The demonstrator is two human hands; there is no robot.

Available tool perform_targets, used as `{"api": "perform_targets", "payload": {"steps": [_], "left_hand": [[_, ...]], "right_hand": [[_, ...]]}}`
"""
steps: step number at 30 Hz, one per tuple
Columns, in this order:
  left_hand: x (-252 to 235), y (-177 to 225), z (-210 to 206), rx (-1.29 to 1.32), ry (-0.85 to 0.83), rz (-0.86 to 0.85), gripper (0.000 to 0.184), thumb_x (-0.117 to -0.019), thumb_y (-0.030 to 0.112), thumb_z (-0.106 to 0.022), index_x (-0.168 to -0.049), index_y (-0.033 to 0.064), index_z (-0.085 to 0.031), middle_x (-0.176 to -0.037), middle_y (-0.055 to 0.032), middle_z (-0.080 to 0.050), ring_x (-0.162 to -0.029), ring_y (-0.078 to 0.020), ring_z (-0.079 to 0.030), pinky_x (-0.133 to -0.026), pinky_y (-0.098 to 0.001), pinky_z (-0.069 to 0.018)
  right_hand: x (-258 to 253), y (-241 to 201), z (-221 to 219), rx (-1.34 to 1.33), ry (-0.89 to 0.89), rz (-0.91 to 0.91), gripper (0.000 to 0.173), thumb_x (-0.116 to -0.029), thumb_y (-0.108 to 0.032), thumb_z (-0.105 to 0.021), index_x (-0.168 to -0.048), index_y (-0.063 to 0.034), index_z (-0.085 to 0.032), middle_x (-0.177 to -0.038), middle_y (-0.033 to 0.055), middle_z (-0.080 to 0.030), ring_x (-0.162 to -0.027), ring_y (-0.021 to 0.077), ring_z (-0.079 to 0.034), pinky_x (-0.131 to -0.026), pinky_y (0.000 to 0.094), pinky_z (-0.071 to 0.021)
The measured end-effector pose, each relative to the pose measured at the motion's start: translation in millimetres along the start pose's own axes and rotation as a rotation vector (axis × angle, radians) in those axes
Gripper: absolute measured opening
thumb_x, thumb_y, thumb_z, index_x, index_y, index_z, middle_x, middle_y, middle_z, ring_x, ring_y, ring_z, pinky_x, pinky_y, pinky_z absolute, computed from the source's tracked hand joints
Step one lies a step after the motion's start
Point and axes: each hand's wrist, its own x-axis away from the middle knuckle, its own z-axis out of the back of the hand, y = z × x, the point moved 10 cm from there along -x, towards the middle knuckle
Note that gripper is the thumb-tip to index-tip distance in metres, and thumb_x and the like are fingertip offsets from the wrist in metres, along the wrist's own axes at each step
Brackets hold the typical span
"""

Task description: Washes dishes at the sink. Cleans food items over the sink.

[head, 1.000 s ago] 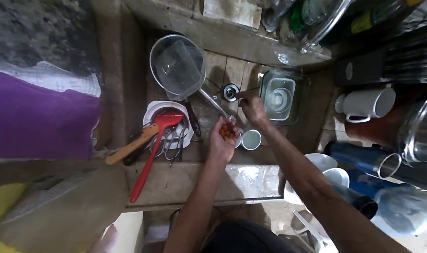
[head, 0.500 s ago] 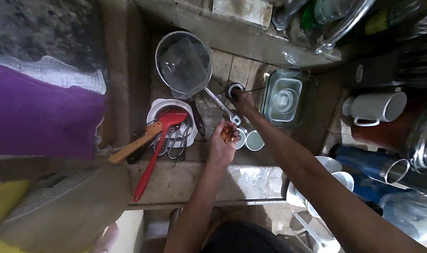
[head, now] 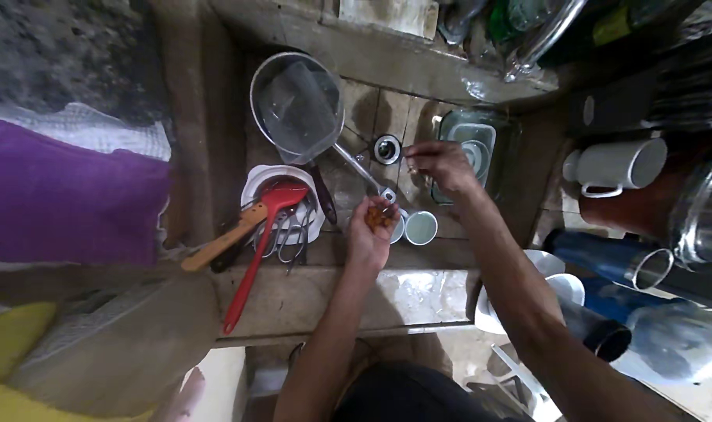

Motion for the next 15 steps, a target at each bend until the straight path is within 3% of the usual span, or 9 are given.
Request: {"api": "perform_targets", "payload": {"steps": [2,4,6,8,12,15], "left_hand": [[3,-5,-9,-0.067,0.005,0.032,0.032,-0.1097,0.039,-0.038,-0.111,0.0178,-0.061,-0.102,0.0015,-0.067,-0.093,-0.0132,-0.069,-0.085,-0.0301,-0.0574],[-6,-10,-17,0.005,-0.031,0.035,0.035,-0.1108,0.036,-0.035,-0.110,0.0123,-0.061,-0.098,-0.0033,-0.067,-0.089,-0.0164,-0.068,-0.083,-0.0330,-0.0580],[-14,-12,-24,0.028,-0.047,0.032,0.040,-0.1110,0.037,-0.033,-0.107,0.0121,-0.063,-0.092,-0.0018,-0.068,-0.080,-0.0130,-0.067,-0.071,-0.0282,-0.0576],[-11,-12,-31,0.027,-0.079,0.043,0.040,-0.1110,0.037,-0.032,-0.106,0.0137,-0.064,-0.094,-0.0013,-0.069,-0.083,-0.0124,-0.068,-0.071,-0.0275,-0.0578],[-1,-11,-39,0.027,-0.114,0.062,0.036,-0.1105,0.033,-0.035,-0.101,0.0121,-0.064,-0.093,-0.0035,-0.069,-0.086,-0.0154,-0.069,-0.077,-0.0303,-0.0586],[7,-14,-37,-0.033,-0.161,0.068,0.039,-0.1102,0.037,-0.035,-0.102,0.0135,-0.065,-0.093,-0.0018,-0.069,-0.084,-0.0141,-0.069,-0.076,-0.0298,-0.0589]], "right_hand": [[53,-37,-3,-0.106,0.025,0.137,0.017,-0.0926,-0.003,-0.069,-0.109,-0.0003,-0.072,-0.097,0.0077,-0.074,-0.084,0.0161,-0.071,-0.080,0.0353,-0.0620],[105,-56,-23,-0.091,-0.034,0.220,0.018,-0.1001,-0.007,-0.062,-0.114,-0.0026,-0.072,-0.102,0.0074,-0.074,-0.086,0.0158,-0.072,-0.081,0.0340,-0.0630],[136,-55,-42,0.003,-0.077,0.266,0.021,-0.1019,-0.003,-0.059,-0.119,-0.0047,-0.072,-0.108,0.0075,-0.073,-0.087,0.0153,-0.072,-0.080,0.0325,-0.0635],[149,-49,-47,0.099,-0.002,0.337,0.025,-0.0978,0.002,-0.063,-0.121,-0.0042,-0.071,-0.110,0.0082,-0.074,-0.089,0.0145,-0.073,-0.080,0.0313,-0.0635],[171,-64,-47,0.404,0.232,0.562,0.021,-0.0898,-0.001,-0.075,-0.111,-0.0040,-0.075,-0.108,0.0100,-0.073,-0.091,0.0149,-0.071,-0.079,0.0303,-0.0614],[180,-65,-49,0.417,0.243,0.557,0.020,-0.0873,-0.003,-0.078,-0.106,-0.0057,-0.073,-0.105,0.0089,-0.071,-0.082,0.0134,-0.069,-0.070,0.0285,-0.0604]]}}
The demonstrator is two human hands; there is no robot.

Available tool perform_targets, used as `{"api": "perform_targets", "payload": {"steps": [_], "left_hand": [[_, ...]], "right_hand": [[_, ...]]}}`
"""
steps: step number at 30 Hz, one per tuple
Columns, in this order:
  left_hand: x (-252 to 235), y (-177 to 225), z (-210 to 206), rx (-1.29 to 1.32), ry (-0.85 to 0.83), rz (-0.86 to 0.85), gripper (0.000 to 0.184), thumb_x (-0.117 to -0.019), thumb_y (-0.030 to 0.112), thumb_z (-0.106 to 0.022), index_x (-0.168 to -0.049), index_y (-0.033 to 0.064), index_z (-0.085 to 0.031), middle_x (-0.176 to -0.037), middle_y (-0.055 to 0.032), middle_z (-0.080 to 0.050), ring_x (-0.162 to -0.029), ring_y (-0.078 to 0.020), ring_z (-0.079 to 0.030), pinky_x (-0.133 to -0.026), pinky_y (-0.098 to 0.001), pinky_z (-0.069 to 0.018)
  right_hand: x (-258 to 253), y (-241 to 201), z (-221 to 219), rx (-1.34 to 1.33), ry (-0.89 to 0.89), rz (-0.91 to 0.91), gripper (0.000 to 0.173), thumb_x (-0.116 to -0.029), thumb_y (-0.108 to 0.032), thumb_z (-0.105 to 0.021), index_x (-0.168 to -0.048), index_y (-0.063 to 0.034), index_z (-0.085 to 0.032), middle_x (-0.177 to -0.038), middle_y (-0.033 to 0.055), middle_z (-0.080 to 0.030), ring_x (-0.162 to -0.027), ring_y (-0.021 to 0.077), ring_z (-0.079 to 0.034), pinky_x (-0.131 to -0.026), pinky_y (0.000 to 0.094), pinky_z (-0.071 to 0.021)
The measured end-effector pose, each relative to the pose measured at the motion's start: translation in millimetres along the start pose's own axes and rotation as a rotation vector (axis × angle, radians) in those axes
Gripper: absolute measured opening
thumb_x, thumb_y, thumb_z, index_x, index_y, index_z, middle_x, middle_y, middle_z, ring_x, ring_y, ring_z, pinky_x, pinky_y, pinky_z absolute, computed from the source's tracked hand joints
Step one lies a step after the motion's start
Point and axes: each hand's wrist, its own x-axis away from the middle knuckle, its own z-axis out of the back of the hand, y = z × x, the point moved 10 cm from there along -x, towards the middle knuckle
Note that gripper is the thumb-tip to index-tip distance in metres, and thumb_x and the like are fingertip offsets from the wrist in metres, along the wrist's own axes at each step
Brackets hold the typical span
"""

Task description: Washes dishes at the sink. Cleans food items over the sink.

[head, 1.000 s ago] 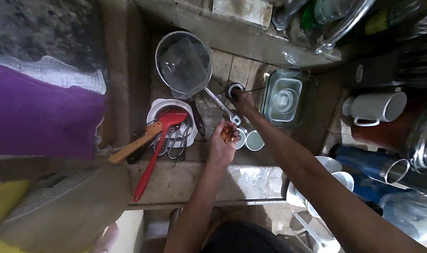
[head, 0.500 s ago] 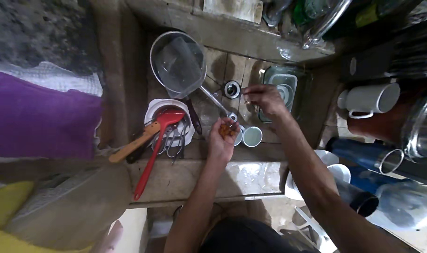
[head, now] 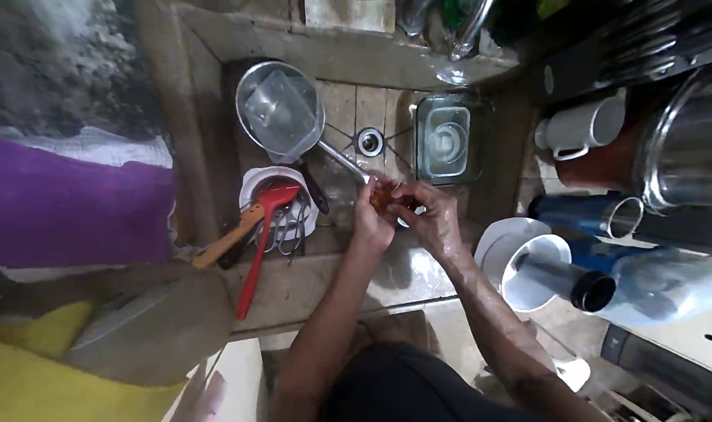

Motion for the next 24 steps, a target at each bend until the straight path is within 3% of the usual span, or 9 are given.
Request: {"api": "perform_targets", "payload": {"steps": [2,5,7,9,10,13,17,20,24], "left_hand": [[8,1,2,-0.015,-0.032,0.000,0.037,-0.1103,0.036,-0.035,-0.102,0.0135,-0.063,-0.094,-0.0011,-0.066,-0.086,-0.0139,-0.067,-0.081,-0.0305,-0.0581],[20,3,15,0.030,0.039,0.024,0.028,-0.1086,0.028,-0.041,-0.099,0.0119,-0.062,-0.094,-0.0042,-0.067,-0.089,-0.0189,-0.070,-0.086,-0.0349,-0.0596],[28,6,25,0.005,0.044,0.031,0.028,-0.1092,0.029,-0.041,-0.101,0.0121,-0.061,-0.095,-0.0046,-0.067,-0.091,-0.0195,-0.070,-0.087,-0.0367,-0.0595],[37,12,33,-0.050,0.002,0.031,0.030,-0.1101,0.032,-0.038,-0.102,0.0141,-0.062,-0.097,-0.0026,-0.066,-0.093,-0.0178,-0.068,-0.091,-0.0370,-0.0577],[38,15,38,-0.037,0.019,0.026,0.033,-0.1108,0.032,-0.038,-0.101,0.0120,-0.062,-0.095,-0.0041,-0.065,-0.091,-0.0193,-0.068,-0.090,-0.0384,-0.0578],[39,25,52,-0.020,0.054,-0.007,0.039,-0.1118,0.031,-0.035,-0.097,0.0084,-0.063,-0.091,-0.0066,-0.066,-0.085,-0.0212,-0.068,-0.084,-0.0381,-0.0597],[43,31,61,0.006,0.123,0.010,0.040,-0.1118,0.030,-0.037,-0.094,0.0055,-0.063,-0.087,-0.0093,-0.066,-0.081,-0.0230,-0.069,-0.081,-0.0389,-0.0604],[42,33,60,0.002,0.108,0.018,0.040,-0.1115,0.029,-0.037,-0.094,0.0047,-0.063,-0.088,-0.0105,-0.066,-0.082,-0.0247,-0.069,-0.082,-0.0411,-0.0603],[37,33,53,0.006,0.052,0.025,0.040,-0.1113,0.030,-0.037,-0.093,0.0062,-0.064,-0.088,-0.0095,-0.067,-0.083,-0.0244,-0.069,-0.082,-0.0417,-0.0602]], "right_hand": [[0,4,8,-0.054,0.029,-0.054,0.015,-0.0923,-0.004,-0.074,-0.108,-0.0050,-0.073,-0.105,0.0080,-0.071,-0.081,0.0128,-0.069,-0.068,0.0279,-0.0609],[-28,42,9,0.077,0.035,-0.124,0.021,-0.1031,-0.010,-0.060,-0.119,-0.0038,-0.071,-0.112,0.0123,-0.070,-0.087,0.0174,-0.070,-0.077,0.0344,-0.0613],[-63,92,-16,0.267,-0.049,-0.202,0.031,-0.1020,-0.009,-0.054,-0.127,-0.0076,-0.071,-0.124,0.0136,-0.071,-0.101,0.0250,-0.072,-0.090,0.0445,-0.0590],[-92,144,-55,0.397,-0.216,-0.307,0.044,-0.0981,-0.006,-0.053,-0.141,-0.0088,-0.062,-0.141,0.0179,-0.061,-0.121,0.0370,-0.064,-0.101,0.0580,-0.0519],[-104,166,-75,0.440,-0.282,-0.332,0.049,-0.0962,-0.005,-0.055,-0.145,-0.0083,-0.057,-0.145,0.0194,-0.057,-0.124,0.0402,-0.062,-0.102,0.0612,-0.0505],[-125,209,-119,0.579,-0.408,-0.374,0.058,-0.0917,-0.006,-0.063,-0.148,-0.0081,-0.052,-0.150,0.0197,-0.052,-0.128,0.0435,-0.058,-0.098,0.0656,-0.0509],[-132,226,-151,0.789,-0.523,-0.420,0.076,-0.0804,-0.013,-0.080,-0.149,-0.0072,-0.049,-0.154,0.0219,-0.044,-0.133,0.0525,-0.047,-0.092,0.0731,-0.0484],[-133,224,-154,0.834,-0.576,-0.432,0.064,-0.0837,-0.015,-0.077,-0.143,-0.0052,-0.055,-0.151,0.0247,-0.045,-0.128,0.0521,-0.052,-0.091,0.0710,-0.0492],[-141,233,-148,0.767,-0.617,-0.384,0.045,-0.0853,-0.009,-0.071,-0.130,-0.0101,-0.067,-0.149,0.0211,-0.050,-0.118,0.0487,-0.060,-0.084,0.0709,-0.0524]]}}
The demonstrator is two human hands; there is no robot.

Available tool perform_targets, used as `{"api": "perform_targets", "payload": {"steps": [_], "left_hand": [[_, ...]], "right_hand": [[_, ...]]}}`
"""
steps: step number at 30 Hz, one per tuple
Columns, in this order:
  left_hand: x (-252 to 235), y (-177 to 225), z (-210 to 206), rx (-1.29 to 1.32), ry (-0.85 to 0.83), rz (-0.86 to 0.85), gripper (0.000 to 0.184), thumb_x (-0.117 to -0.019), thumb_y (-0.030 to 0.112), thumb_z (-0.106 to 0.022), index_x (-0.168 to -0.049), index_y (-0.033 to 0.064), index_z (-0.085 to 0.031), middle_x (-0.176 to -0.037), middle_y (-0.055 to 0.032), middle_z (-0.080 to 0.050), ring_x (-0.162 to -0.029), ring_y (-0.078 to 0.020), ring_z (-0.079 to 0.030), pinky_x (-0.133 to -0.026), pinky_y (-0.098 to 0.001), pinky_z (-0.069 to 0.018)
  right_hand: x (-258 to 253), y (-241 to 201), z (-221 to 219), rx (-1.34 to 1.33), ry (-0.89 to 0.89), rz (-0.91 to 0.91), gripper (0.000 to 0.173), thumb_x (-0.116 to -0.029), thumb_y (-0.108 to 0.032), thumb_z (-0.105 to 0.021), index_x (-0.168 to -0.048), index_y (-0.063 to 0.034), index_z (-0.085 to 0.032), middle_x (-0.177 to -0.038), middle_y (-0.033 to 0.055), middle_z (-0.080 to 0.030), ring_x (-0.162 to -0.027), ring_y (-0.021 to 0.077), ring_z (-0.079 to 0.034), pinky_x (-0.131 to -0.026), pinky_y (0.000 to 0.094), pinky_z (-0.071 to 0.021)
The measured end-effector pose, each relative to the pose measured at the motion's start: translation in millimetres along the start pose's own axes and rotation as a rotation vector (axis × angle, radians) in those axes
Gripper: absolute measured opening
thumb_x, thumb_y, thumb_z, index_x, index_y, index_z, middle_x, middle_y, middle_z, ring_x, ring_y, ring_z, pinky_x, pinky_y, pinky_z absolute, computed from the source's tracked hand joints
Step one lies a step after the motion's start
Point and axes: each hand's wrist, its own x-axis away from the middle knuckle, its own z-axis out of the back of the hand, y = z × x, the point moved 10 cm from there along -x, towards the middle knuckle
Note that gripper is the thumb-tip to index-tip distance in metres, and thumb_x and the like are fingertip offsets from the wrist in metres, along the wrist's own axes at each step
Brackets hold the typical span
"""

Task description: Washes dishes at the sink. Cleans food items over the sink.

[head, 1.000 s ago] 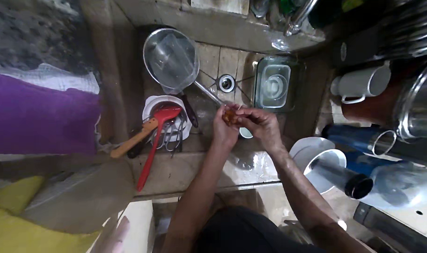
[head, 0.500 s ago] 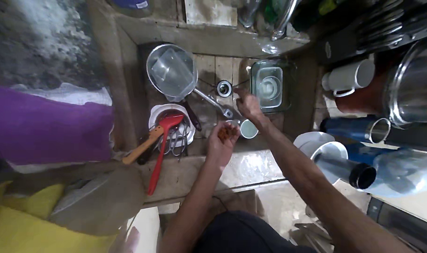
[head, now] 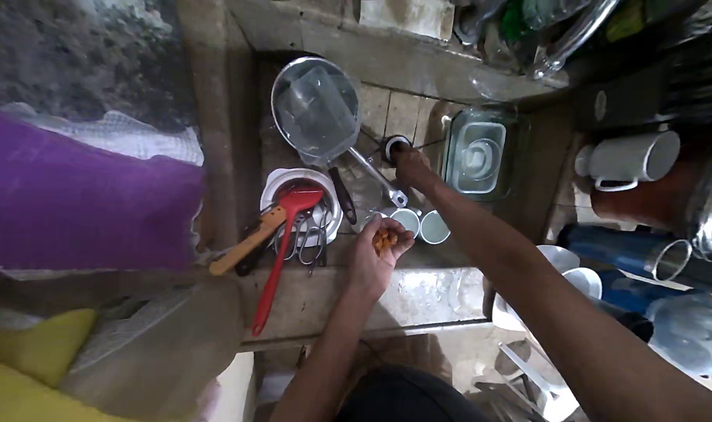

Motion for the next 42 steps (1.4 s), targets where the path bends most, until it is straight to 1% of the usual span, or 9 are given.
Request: {"api": "perform_targets", "payload": {"steps": [5,8,11,14,17,22,29,34,42], "left_hand": [[-2,-2,-6,-0.045,-0.023,0.006,0.042,-0.1118,0.030,-0.035,-0.094,0.0058,-0.063,-0.091,-0.0100,-0.066,-0.083,-0.0240,-0.069,-0.082,-0.0405,-0.0603],[-5,-4,-6,-0.058,-0.029,0.004,0.041,-0.1118,0.030,-0.036,-0.094,0.0055,-0.064,-0.090,-0.0100,-0.066,-0.083,-0.0240,-0.069,-0.082,-0.0407,-0.0605],[-6,-5,-5,-0.068,-0.024,0.005,0.042,-0.1116,0.031,-0.036,-0.093,0.0055,-0.064,-0.090,-0.0099,-0.067,-0.084,-0.0243,-0.069,-0.083,-0.0413,-0.0603],[-8,-6,-7,-0.071,-0.040,-0.001,0.042,-0.1119,0.030,-0.035,-0.094,0.0051,-0.064,-0.091,-0.0105,-0.067,-0.085,-0.0244,-0.069,-0.084,-0.0417,-0.0599],[-10,-7,-9,-0.076,-0.058,-0.005,0.043,-0.1119,0.030,-0.034,-0.095,0.0047,-0.064,-0.092,-0.0112,-0.067,-0.085,-0.0245,-0.069,-0.085,-0.0421,-0.0598],[-11,-6,-7,-0.088,-0.039,-0.017,0.043,-0.1116,0.030,-0.035,-0.094,0.0046,-0.064,-0.090,-0.0110,-0.067,-0.084,-0.0247,-0.070,-0.084,-0.0423,-0.0600],[-13,-7,-10,-0.101,-0.063,-0.022,0.043,-0.1119,0.032,-0.035,-0.095,0.0051,-0.064,-0.092,-0.0106,-0.067,-0.087,-0.0253,-0.069,-0.086,-0.0437,-0.0592],[-13,-8,-12,-0.104,-0.061,-0.021,0.044,-0.1120,0.033,-0.035,-0.095,0.0043,-0.065,-0.092,-0.0112,-0.067,-0.087,-0.0256,-0.069,-0.086,-0.0446,-0.0594],[-12,-12,-17,-0.107,-0.078,0.000,0.044,-0.1119,0.034,-0.034,-0.097,0.0043,-0.064,-0.092,-0.0115,-0.067,-0.088,-0.0268,-0.070,-0.088,-0.0462,-0.0590]], "right_hand": [[-6,2,2,-0.050,-0.012,0.048,0.039,-0.0886,-0.010,-0.069,-0.127,-0.0065,-0.068,-0.143,0.0213,-0.056,-0.118,0.0474,-0.061,-0.089,0.0712,-0.0506],[-2,12,14,-0.177,0.068,0.075,0.033,-0.0902,-0.009,-0.066,-0.123,-0.0081,-0.071,-0.132,0.0188,-0.065,-0.120,0.0408,-0.063,-0.099,0.0652,-0.0501],[7,22,30,-0.271,0.176,0.040,0.028,-0.0923,-0.010,-0.065,-0.119,-0.0081,-0.073,-0.128,0.0167,-0.068,-0.117,0.0375,-0.066,-0.100,0.0601,-0.0511],[9,21,33,-0.234,0.173,0.046,0.037,-0.0933,-0.010,-0.063,-0.130,-0.0127,-0.067,-0.126,0.0164,-0.069,-0.115,0.0393,-0.067,-0.096,0.0632,-0.0522],[6,12,22,-0.083,0.037,-0.012,0.051,-0.0907,-0.012,-0.066,-0.140,-0.0198,-0.057,-0.121,0.0194,-0.070,-0.109,0.0450,-0.067,-0.087,0.0692,-0.0519],[10,8,14,-0.017,-0.037,-0.105,0.060,-0.0895,-0.016,-0.068,-0.146,-0.0217,-0.050,-0.115,0.0248,-0.070,-0.105,0.0492,-0.067,-0.083,0.0700,-0.0514],[3,14,9,-0.125,0.016,-0.072,0.053,-0.0901,-0.022,-0.071,-0.141,-0.0153,-0.056,-0.118,0.0253,-0.069,-0.108,0.0481,-0.067,-0.086,0.0696,-0.0513],[-4,6,6,-0.172,0.042,0.039,0.051,-0.0893,-0.018,-0.072,-0.138,-0.0080,-0.059,-0.137,0.0220,-0.059,-0.123,0.0444,-0.060,-0.095,0.0680,-0.0498],[-2,-8,9,0.020,-0.081,-0.019,0.052,-0.0880,-0.024,-0.074,-0.134,-0.0052,-0.061,-0.146,0.0238,-0.051,-0.120,0.0489,-0.059,-0.087,0.0721,-0.0487]]}}
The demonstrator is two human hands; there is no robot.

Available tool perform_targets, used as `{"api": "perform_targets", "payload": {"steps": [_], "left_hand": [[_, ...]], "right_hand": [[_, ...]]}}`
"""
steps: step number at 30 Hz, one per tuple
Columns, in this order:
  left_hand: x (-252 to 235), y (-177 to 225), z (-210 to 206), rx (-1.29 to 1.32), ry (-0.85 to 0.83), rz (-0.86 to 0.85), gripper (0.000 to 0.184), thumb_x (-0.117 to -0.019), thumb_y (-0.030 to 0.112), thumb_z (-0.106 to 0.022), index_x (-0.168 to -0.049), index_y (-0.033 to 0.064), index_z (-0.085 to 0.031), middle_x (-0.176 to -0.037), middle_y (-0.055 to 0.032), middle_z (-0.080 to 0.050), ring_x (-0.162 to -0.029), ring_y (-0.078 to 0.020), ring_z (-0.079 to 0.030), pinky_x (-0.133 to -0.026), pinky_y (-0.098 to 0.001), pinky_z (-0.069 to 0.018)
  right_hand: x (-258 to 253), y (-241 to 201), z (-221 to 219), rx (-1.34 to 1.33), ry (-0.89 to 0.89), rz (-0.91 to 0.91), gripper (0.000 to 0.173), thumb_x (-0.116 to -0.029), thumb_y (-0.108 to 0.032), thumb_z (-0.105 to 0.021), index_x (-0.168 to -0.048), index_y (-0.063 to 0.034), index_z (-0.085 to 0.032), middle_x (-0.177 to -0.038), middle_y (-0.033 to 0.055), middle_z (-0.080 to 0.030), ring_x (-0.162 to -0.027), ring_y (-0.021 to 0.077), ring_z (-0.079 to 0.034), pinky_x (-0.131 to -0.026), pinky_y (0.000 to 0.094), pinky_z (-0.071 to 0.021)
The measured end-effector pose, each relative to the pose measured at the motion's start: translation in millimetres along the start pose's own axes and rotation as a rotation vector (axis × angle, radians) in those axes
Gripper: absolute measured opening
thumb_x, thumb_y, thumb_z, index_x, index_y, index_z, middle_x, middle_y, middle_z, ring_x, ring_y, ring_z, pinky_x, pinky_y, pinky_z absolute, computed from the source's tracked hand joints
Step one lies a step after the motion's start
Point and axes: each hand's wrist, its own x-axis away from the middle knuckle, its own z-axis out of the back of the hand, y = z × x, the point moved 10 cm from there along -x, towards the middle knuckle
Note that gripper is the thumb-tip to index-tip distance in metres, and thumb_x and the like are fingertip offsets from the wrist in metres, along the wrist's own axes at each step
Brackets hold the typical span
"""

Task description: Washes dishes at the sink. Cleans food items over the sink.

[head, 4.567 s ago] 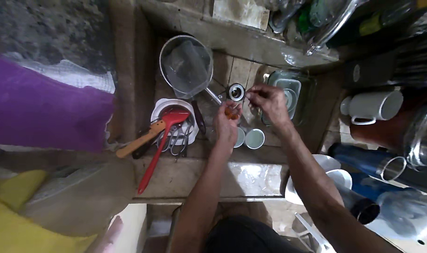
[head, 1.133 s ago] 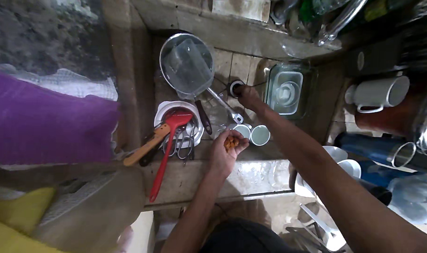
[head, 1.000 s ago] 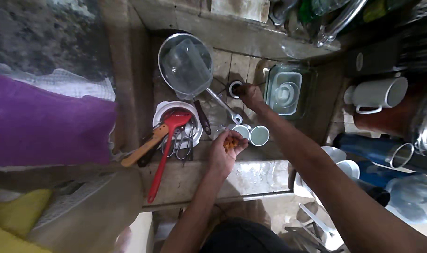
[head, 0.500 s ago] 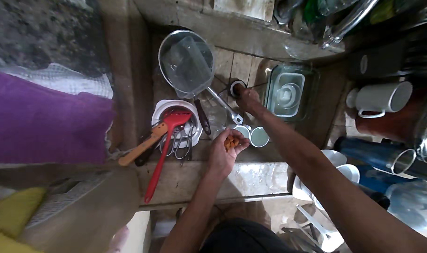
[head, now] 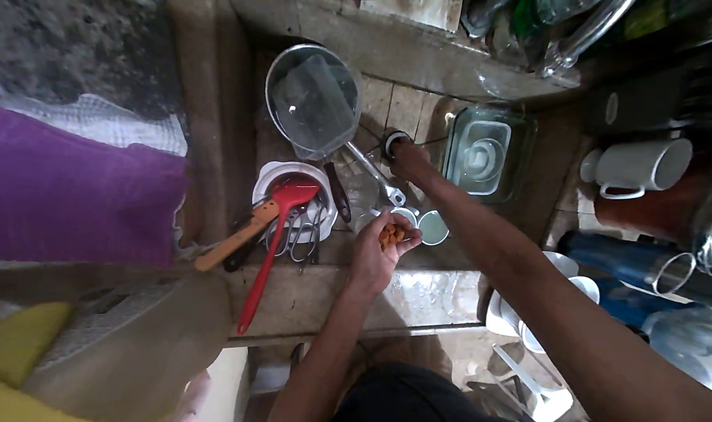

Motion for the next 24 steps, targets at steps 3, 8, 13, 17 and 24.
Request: {"api": "perform_targets", "payload": {"steps": [3,8,13,17,24], "left_hand": [[0,0,-3,-0.006,-0.017,-0.002,0.045,-0.1123,0.034,-0.033,-0.097,0.0043,-0.064,-0.093,-0.0114,-0.067,-0.089,-0.0262,-0.069,-0.088,-0.0461,-0.0588],[1,2,-2,-0.008,-0.025,-0.020,0.045,-0.1120,0.033,-0.033,-0.096,0.0051,-0.065,-0.092,-0.0109,-0.067,-0.087,-0.0257,-0.070,-0.086,-0.0452,-0.0591],[3,1,0,-0.008,-0.024,-0.022,0.046,-0.1125,0.033,-0.033,-0.097,0.0036,-0.064,-0.092,-0.0119,-0.066,-0.087,-0.0262,-0.069,-0.086,-0.0461,-0.0591],[2,-2,3,-0.024,-0.023,-0.018,0.046,-0.1127,0.033,-0.032,-0.098,0.0033,-0.064,-0.094,-0.0120,-0.067,-0.089,-0.0263,-0.069,-0.088,-0.0463,-0.0588],[1,-3,2,-0.030,-0.019,-0.020,0.046,-0.1125,0.033,-0.032,-0.097,0.0034,-0.064,-0.093,-0.0120,-0.066,-0.089,-0.0265,-0.069,-0.089,-0.0467,-0.0585]], "right_hand": [[-4,1,-1,0.045,0.016,0.040,0.047,-0.0928,-0.034,-0.069,-0.131,-0.0076,-0.064,-0.144,0.0227,-0.054,-0.118,0.0464,-0.061,-0.088,0.0699,-0.0506],[-2,-1,-3,0.127,0.010,0.019,0.050,-0.0956,-0.042,-0.065,-0.133,-0.0093,-0.064,-0.148,0.0219,-0.051,-0.118,0.0485,-0.060,-0.087,0.0706,-0.0506],[4,-4,-1,0.154,0.048,0.065,0.046,-0.0980,-0.044,-0.061,-0.131,-0.0120,-0.067,-0.149,0.0194,-0.051,-0.127,0.0466,-0.055,-0.092,0.0696,-0.0489],[8,-6,0,0.143,0.069,0.118,0.042,-0.0952,-0.039,-0.066,-0.123,-0.0080,-0.070,-0.144,0.0173,-0.056,-0.127,0.0464,-0.055,-0.090,0.0712,-0.0491],[-2,-1,4,0.086,0.063,0.224,0.039,-0.0944,-0.035,-0.068,-0.118,-0.0033,-0.070,-0.127,0.0222,-0.065,-0.117,0.0448,-0.063,-0.090,0.0682,-0.0503]]}}
